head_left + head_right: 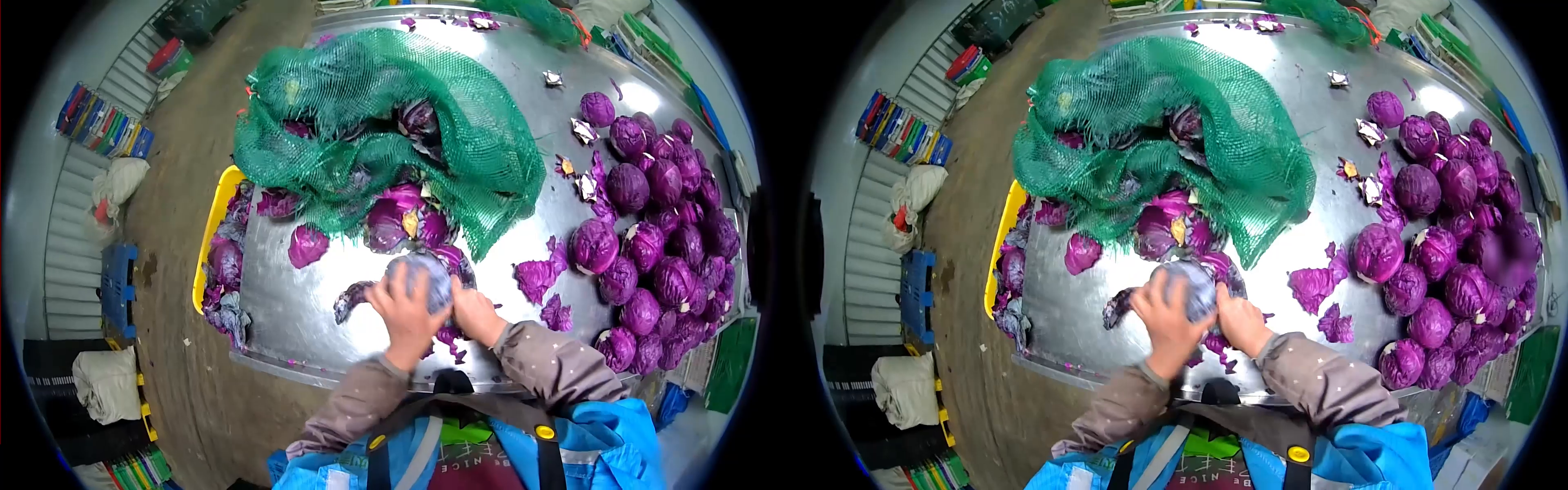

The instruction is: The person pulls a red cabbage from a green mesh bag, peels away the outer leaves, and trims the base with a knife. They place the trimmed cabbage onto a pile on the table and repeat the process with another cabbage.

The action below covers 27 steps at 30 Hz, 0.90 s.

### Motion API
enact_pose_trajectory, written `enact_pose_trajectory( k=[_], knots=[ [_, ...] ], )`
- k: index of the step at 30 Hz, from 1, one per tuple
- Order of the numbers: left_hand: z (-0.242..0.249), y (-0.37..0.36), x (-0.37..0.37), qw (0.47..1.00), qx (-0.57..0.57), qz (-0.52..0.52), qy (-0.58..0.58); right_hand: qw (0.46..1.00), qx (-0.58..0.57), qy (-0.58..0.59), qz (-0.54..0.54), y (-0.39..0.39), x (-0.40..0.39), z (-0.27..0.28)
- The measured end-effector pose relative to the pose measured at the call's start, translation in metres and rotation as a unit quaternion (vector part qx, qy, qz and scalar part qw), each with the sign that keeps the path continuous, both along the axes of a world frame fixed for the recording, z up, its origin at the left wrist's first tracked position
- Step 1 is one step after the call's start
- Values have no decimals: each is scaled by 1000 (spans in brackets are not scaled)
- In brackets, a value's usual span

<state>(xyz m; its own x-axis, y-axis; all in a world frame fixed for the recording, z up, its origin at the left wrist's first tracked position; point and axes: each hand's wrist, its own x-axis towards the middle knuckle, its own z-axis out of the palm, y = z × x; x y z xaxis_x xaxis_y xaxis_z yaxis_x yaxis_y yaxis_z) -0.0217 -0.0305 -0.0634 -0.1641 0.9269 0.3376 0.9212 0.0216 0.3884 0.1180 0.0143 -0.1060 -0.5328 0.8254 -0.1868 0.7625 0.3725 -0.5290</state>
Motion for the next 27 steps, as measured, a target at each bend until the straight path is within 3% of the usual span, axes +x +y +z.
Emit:
enact_pose_trajectory(
  k=[1,5,8,10,12,14,16,18,19,20,22,24,25,26,27],
  knots=[
    [-16,-7,5,997,72,-25,-8,1000,-10,-1,5,7,3,-5],
    [-19,-36,-22,992,77,-53,-89,997,-59,34,27,17,11,3],
    [-23,-66,-63,924,55,67,-373,996,-66,6,55,25,11,14],
    [-19,-84,-85,884,-6,117,-453,996,-59,8,68,24,-4,12],
    [1,-84,-85,894,-8,109,-435,997,-19,39,69,19,-28,16],
    [-9,-80,-96,922,-41,144,-356,993,-6,53,107,18,-57,7],
    [-2,-73,-98,821,-6,134,-554,994,5,56,94,28,-92,5],
    [-11,-78,-108,737,19,129,-663,982,75,87,147,61,-119,-9],
    [2,-79,-109,657,20,150,-738,977,78,90,175,81,-132,2],
    [13,-81,-109,659,25,153,-736,972,81,93,201,97,-142,20],
    [27,-85,-110,638,8,111,-762,951,52,255,167,106,-159,78],
    [30,-79,-106,764,-39,88,-638,928,-3,324,182,96,-155,125],
    [28,-72,-101,784,-60,86,-612,927,-25,306,218,91,-148,129],
    [24,-65,-96,803,-83,83,-584,913,42,343,218,79,-142,105],
    [14,-60,-97,858,-88,75,-501,921,37,315,227,70,-130,88]
  ],
)
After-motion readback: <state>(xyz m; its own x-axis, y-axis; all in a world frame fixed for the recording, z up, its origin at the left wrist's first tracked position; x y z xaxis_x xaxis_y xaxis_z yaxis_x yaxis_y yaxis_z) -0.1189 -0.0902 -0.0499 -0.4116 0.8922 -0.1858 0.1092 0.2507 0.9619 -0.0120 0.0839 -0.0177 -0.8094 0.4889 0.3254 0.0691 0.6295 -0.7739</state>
